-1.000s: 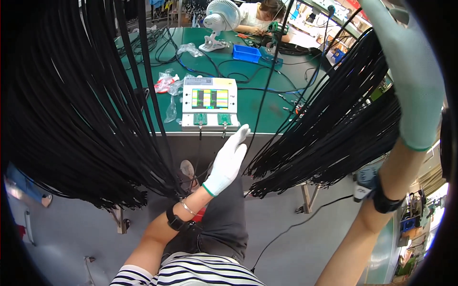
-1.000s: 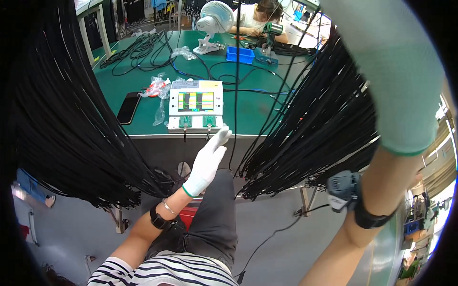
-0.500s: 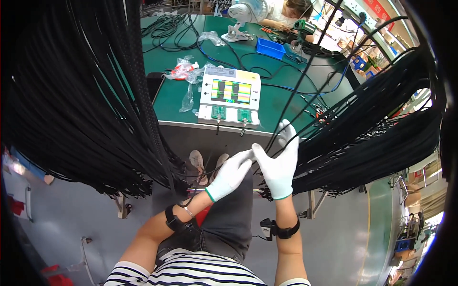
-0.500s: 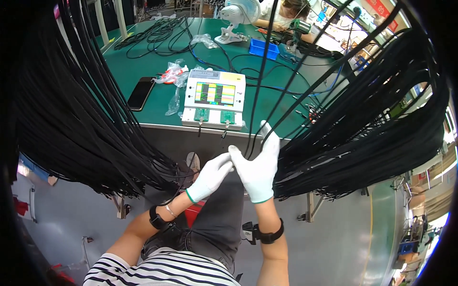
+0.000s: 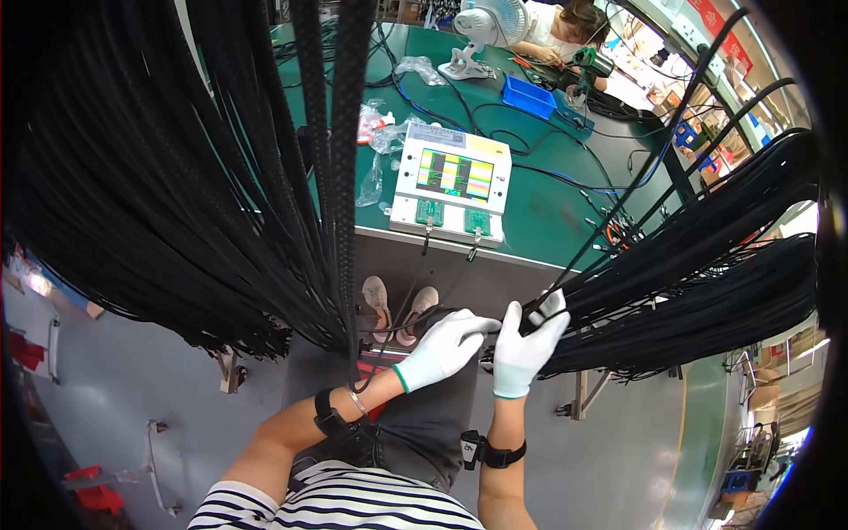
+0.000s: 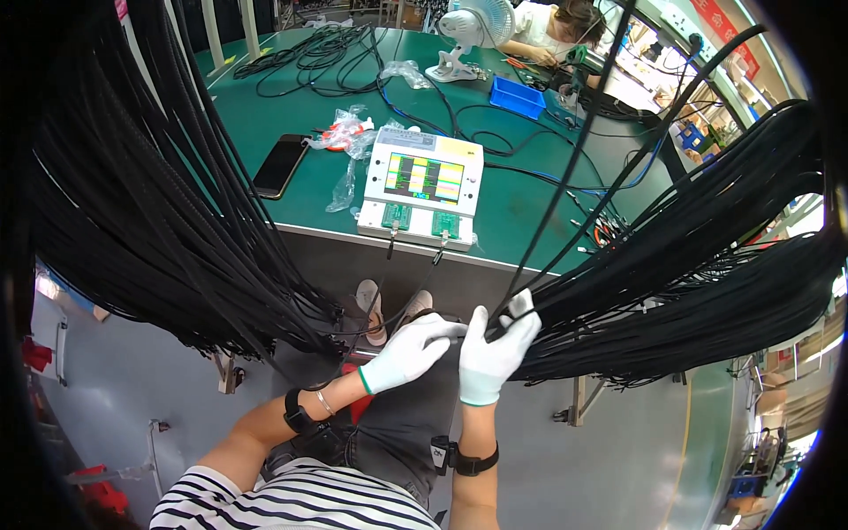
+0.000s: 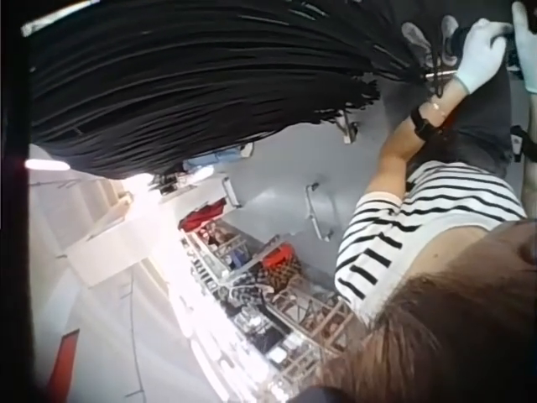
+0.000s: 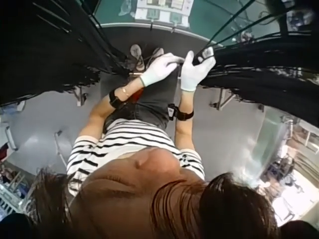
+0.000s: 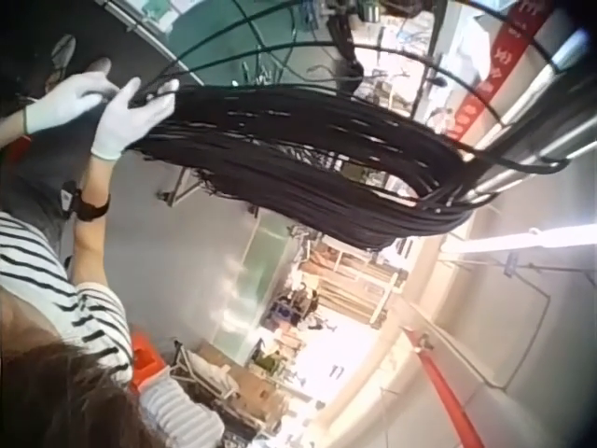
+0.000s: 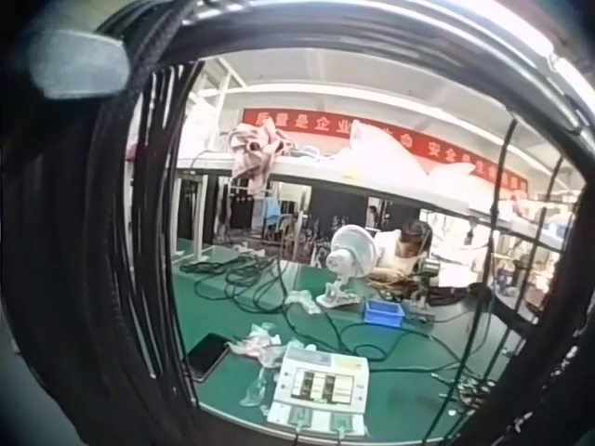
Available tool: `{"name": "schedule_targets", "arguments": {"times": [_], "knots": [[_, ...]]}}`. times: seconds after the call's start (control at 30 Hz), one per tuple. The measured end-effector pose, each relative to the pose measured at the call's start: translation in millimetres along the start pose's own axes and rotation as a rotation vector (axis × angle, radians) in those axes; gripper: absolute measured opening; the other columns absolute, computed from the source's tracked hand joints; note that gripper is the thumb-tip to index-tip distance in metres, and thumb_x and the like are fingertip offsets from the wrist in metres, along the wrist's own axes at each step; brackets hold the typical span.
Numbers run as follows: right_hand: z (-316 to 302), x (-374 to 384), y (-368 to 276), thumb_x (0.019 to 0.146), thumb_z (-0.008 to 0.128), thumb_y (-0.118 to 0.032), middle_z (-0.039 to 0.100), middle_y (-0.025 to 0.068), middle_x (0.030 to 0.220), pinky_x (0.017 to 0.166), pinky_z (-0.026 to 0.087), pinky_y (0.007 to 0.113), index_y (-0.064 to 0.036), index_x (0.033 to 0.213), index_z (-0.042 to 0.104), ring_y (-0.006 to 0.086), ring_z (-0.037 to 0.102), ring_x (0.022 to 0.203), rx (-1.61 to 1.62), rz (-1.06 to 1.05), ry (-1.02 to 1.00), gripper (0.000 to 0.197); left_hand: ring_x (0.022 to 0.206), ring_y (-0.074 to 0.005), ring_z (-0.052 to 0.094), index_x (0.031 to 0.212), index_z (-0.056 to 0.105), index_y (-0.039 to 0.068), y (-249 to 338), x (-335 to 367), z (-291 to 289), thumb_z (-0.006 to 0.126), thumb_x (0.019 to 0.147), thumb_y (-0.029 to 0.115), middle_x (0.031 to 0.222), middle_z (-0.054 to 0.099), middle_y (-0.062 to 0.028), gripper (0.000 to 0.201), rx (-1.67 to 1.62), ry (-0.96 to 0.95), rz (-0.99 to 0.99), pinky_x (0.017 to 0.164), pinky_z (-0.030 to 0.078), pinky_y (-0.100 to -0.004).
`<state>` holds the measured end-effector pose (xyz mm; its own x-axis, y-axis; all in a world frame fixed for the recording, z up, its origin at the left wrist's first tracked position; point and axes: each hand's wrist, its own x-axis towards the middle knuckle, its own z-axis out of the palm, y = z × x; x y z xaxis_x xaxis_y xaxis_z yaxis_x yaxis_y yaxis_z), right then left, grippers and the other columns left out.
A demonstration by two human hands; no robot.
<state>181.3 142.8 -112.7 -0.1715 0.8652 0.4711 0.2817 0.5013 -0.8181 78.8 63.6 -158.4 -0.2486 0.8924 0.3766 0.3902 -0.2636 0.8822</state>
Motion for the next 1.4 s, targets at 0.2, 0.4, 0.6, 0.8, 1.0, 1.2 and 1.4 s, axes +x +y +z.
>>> {"name": "schedule_targets", "arguments": {"times": [0.2,0.4,0.6,0.8,1.0,1.2,1.4], "knots": [[-15,-1,-33,0.08,0.064,0.006,0.055,0.0131,0.123,0.093,0.045,0.032,0.0019,0.135,0.044,0.0213,0.055,0.111,-0.015,-0.24,0.092,0.059,0.094,-0.0315,0.06,0.122,0.059,0.002,15,15,12,0.053,0.087,0.007,0.104,0.059,-0.0123,0.036,-0.073,0.211,-0.007,0.084,0.048,-0.0386],[-12,0,-50,0.082,0.061,0.007,0.055,0.0137,0.125,0.094,0.045,0.032,0.0015,0.135,0.044,0.0212,0.056,0.11,0.223,-0.199,-0.035,0.056,0.095,-0.0314,0.06,0.122,0.058,0.001,14,23,8,0.054,0.086,0.005,0.104,0.06,-0.0126,0.036,-0.322,0.273,-0.059,0.083,0.049,-0.0378],[16,12,-15,0.092,0.059,-0.006,0.066,0.0102,0.1,0.081,0.051,0.028,0.002,0.12,0.056,0.0155,0.063,0.091,0.316,0.023,-0.265,0.03,0.103,-0.0208,0.062,0.118,0.059,0.0,18,3,-10,0.056,0.087,0.001,0.102,0.063,-0.0105,0.032,0.105,0.091,-0.004,0.089,0.049,-0.0329],[33,10,48,0.102,0.048,-0.021,0.063,0.0013,0.07,0.059,0.044,0.022,-0.0005,0.107,0.064,0.0059,0.055,0.062,0.415,0.364,-0.582,0.027,0.093,-0.0205,0.064,0.108,0.064,-0.001,42,14,-61,0.06,0.087,0.005,0.096,0.065,-0.0104,0.022,0.404,0.497,0.086,0.08,0.052,-0.0342],[66,44,9,0.102,0.049,-0.026,0.048,-0.0051,0.054,0.043,0.027,0.021,-0.0035,0.086,0.069,0.003,0.037,0.044,0.458,0.263,-0.474,0.034,0.064,-0.0155,0.061,0.098,0.067,-0.002,-15,50,-101,0.058,0.095,0.018,0.078,0.066,-0.0074,0.022,-0.81,0.444,-0.553,0.062,0.05,-0.0271],[71,50,-5,0.1,0.056,-0.02,0.046,-0.0076,0.055,0.045,0.024,0.022,-0.0014,0.083,0.07,0.001,0.036,0.048,0.535,0.418,-0.553,0.029,0.062,-0.0114,0.06,0.097,0.067,-0.004,-15,54,-89,0.056,0.098,0.023,0.073,0.065,-0.0053,0.029,-0.725,0.412,-0.455,0.058,0.048,-0.0232],[61,19,-2,0.098,0.058,-0.02,0.043,-0.0088,0.053,0.043,0.019,0.022,-0.0001,0.085,0.069,0.0008,0.031,0.045,0.531,0.356,-0.494,0.027,0.064,-0.0141,0.061,0.095,0.066,-0.003,-19,11,-76,0.061,0.096,0.024,0.079,0.067,-0.0102,0.027,-0.723,0.228,-0.647,0.056,0.049,-0.0265]]}}
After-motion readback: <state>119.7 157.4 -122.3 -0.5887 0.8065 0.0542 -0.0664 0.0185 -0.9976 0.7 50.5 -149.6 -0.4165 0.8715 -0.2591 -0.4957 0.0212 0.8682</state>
